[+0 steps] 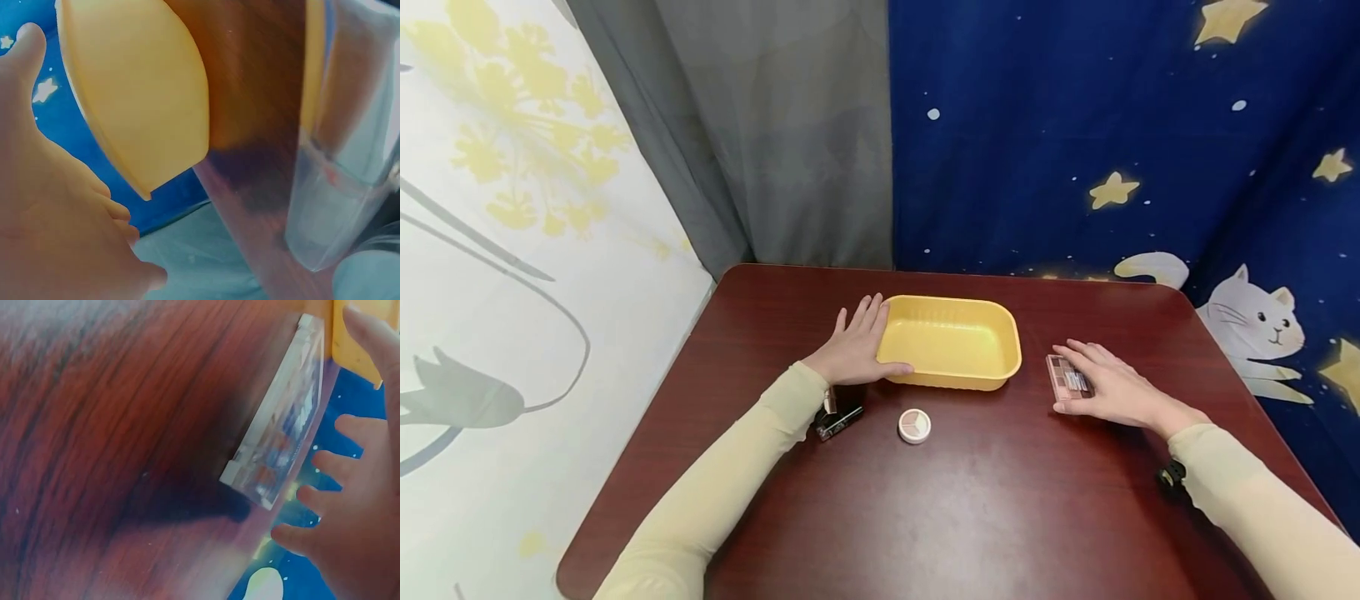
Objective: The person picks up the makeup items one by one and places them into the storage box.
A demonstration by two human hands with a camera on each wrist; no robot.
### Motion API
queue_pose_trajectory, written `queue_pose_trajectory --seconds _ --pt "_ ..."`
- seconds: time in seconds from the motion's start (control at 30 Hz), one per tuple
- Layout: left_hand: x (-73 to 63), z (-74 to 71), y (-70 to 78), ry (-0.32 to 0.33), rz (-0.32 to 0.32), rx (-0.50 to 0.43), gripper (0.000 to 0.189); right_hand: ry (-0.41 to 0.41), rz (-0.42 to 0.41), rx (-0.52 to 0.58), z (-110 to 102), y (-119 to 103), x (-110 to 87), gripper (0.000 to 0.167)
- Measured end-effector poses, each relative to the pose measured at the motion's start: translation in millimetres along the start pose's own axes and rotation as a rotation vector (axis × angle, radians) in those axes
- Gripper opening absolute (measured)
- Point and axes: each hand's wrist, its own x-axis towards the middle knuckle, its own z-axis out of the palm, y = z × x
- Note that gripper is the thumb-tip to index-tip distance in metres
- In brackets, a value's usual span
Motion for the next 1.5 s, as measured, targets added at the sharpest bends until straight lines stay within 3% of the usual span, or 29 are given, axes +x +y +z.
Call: queue_pose_trajectory --seconds 0.2,0.37,0.8,1.03,1.5 --pt "1.0 6.6 -2.2 -0.032 0.019 -0.055 0.126 -0.056 0.016 0.022 5 6 -3.4 0.103" --pt "-0.8 12.0 -3.4 -0.039 0.022 -0.050 0.124 -0.077 0.021 0.039 7 10 -3.8 0.104" --pt "-5.8 11.6 1.8 0.030 -0.079 0.003 0.124 -0.029 0.014 0.004 9 15 -3.4 0.105" --pt "-7.5 12.4 0.1 0.012 -0.063 -0.002 0.123 0.036 0.008 -0.073 9 14 -2.6 0.102" --pt "-12.4 14.2 -4.3 0.006 -0.033 -0.042 0.119 0.105 0.070 -0.051 -32 -15 13.2 0.098"
